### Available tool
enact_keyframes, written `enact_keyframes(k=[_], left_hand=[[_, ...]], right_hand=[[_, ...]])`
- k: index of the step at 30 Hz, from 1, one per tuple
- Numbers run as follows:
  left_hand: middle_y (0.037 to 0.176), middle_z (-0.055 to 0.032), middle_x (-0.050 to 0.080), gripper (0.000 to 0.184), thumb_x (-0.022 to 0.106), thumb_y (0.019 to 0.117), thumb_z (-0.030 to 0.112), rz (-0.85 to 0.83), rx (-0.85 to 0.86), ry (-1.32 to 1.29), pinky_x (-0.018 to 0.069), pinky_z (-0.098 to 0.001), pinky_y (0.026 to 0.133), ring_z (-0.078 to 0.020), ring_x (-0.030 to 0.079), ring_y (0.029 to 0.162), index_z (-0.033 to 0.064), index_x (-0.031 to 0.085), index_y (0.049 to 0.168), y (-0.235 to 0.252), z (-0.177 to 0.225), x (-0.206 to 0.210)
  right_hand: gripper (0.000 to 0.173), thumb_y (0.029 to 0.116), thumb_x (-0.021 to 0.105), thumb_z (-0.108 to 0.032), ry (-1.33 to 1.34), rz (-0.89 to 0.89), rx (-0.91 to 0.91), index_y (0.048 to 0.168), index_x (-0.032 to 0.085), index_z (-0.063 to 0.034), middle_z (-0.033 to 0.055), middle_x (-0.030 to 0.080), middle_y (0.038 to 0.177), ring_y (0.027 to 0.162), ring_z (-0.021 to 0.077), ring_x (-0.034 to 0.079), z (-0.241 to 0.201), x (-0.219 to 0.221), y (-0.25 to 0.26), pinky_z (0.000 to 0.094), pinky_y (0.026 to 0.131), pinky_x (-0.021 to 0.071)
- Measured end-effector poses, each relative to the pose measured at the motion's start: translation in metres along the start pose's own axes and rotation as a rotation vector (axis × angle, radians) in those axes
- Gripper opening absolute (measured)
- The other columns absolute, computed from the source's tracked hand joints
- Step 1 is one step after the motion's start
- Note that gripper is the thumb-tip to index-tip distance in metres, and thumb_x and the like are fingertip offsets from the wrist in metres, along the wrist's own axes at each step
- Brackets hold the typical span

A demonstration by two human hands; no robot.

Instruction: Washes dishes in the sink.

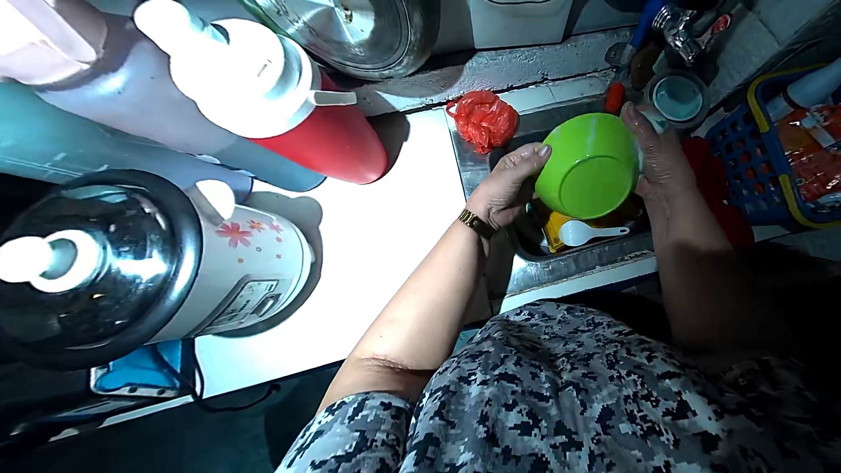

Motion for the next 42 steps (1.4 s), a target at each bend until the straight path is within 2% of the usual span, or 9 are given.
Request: enact_keyframes(k=[4,8,14,17,20,27,30,34,42], left_hand=[[0.102,-0.0084,0.073,0.022,0.045,0.1067,0.009,-0.045,0.020,-0.129,0.0611,-0.0324,0.081,-0.0152,0.072,0.091,0.0034,0.061,0.121,-0.011,0.000,0.009],[0.108,-0.0090,0.071,0.024,0.047,0.1064,0.006,0.016,0.041,-0.057,0.0594,-0.0357,0.089,-0.0165,0.070,0.097,0.0022,0.057,0.128,-0.010,-0.001,0.012],[0.090,-0.0009,0.070,0.015,0.050,0.1008,-0.002,0.172,0.067,0.081,0.0588,-0.0292,0.077,-0.0087,0.068,0.082,0.0065,0.060,0.108,-0.012,-0.015,0.025],[0.102,-0.0060,0.072,0.022,0.052,0.1037,0.003,0.110,0.073,0.110,0.0587,-0.0318,0.084,-0.0118,0.069,0.091,0.0000,0.063,0.123,-0.018,-0.011,0.026],[0.108,-0.0089,0.072,0.026,0.052,0.1038,0.005,0.061,0.101,0.102,0.0583,-0.0348,0.090,-0.0147,0.069,0.097,-0.0014,0.061,0.128,-0.024,0.001,0.029],[0.097,-0.0028,0.071,0.017,0.051,0.1020,0.000,0.127,0.085,0.131,0.0582,-0.0305,0.083,-0.0096,0.068,0.088,0.0026,0.063,0.114,-0.026,-0.008,0.034],[0.102,-0.0076,0.072,0.021,0.050,0.1040,0.003,0.129,0.063,-0.052,0.0598,-0.0340,0.086,-0.0144,0.070,0.092,0.0009,0.062,0.121,-0.032,-0.002,0.039],[0.112,-0.0113,0.070,0.023,0.046,0.1068,0.009,0.168,0.091,-0.445,0.0595,-0.0389,0.092,-0.0213,0.070,0.104,0.0084,0.055,0.128,-0.034,0.009,0.045],[0.122,-0.0143,0.063,0.025,0.045,0.1087,0.018,0.518,0.172,-0.869,0.0527,-0.0438,0.102,-0.0260,0.063,0.117,0.0096,0.048,0.133,-0.015,0.000,0.052]], right_hand=[[0.042,0.1011,0.065,-0.027,-0.071,0.157,-0.185,0.133,0.056,-0.0003,0.0096,0.062,0.127,0.119,0.0139,0.061,0.014,-0.009,0.012,0.0333,0.104,0.0517],[0.047,0.1096,0.038,-0.032,-0.214,-0.074,-0.252,0.138,0.055,0.0004,0.0101,0.058,0.138,0.129,0.0126,0.054,0.004,0.009,-0.002,0.0343,0.111,0.0450],[0.015,0.0965,0.065,-0.018,-0.797,-0.152,-0.677,0.099,0.076,-0.0080,0.0145,0.068,0.124,0.131,0.0349,0.055,-0.012,0.074,-0.055,0.0526,0.112,0.0407],[0.027,0.0985,0.059,-0.012,-0.700,-0.106,-0.535,0.118,0.067,0.0053,0.0225,0.064,0.126,0.126,0.0329,0.058,-0.012,0.049,-0.030,0.0473,0.108,0.0452],[0.041,0.1060,0.046,-0.014,-0.497,-0.087,-0.272,0.144,0.055,-0.0011,0.0156,0.056,0.145,0.134,0.0175,0.054,-0.009,0.024,-0.007,0.0325,0.113,0.0438],[0.023,0.0947,0.063,-0.009,-0.763,-0.073,-0.710,0.112,0.078,-0.0057,0.0167,0.071,0.122,0.127,0.0372,0.059,-0.019,0.073,-0.049,0.0525,0.110,0.0445],[0.029,0.1022,0.052,-0.009,-0.545,-0.069,-0.344,0.122,0.070,0.0033,0.0180,0.067,0.127,0.121,0.0219,0.062,-0.021,0.041,-0.021,0.0368,0.105,0.0489],[0.043,0.1104,0.040,-0.032,-0.148,0.121,0.054,0.139,0.060,-0.0074,0.0075,0.063,0.135,0.125,0.0119,0.059,-0.003,0.016,-0.011,0.0351,0.107,0.0488],[0.055,0.1063,0.035,-0.019,-0.363,0.151,-0.521,0.154,0.037,0.0091,0.0301,0.029,0.162,0.154,0.0326,0.026,0.026,0.048,-0.079,0.0409,0.127,0.0228]])
Point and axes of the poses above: each hand's wrist, its own y-axis towards the middle knuckle, its own x-axis out of the palm, z = x × y, the point moved 2 cm from there along y, towards the middle knuckle
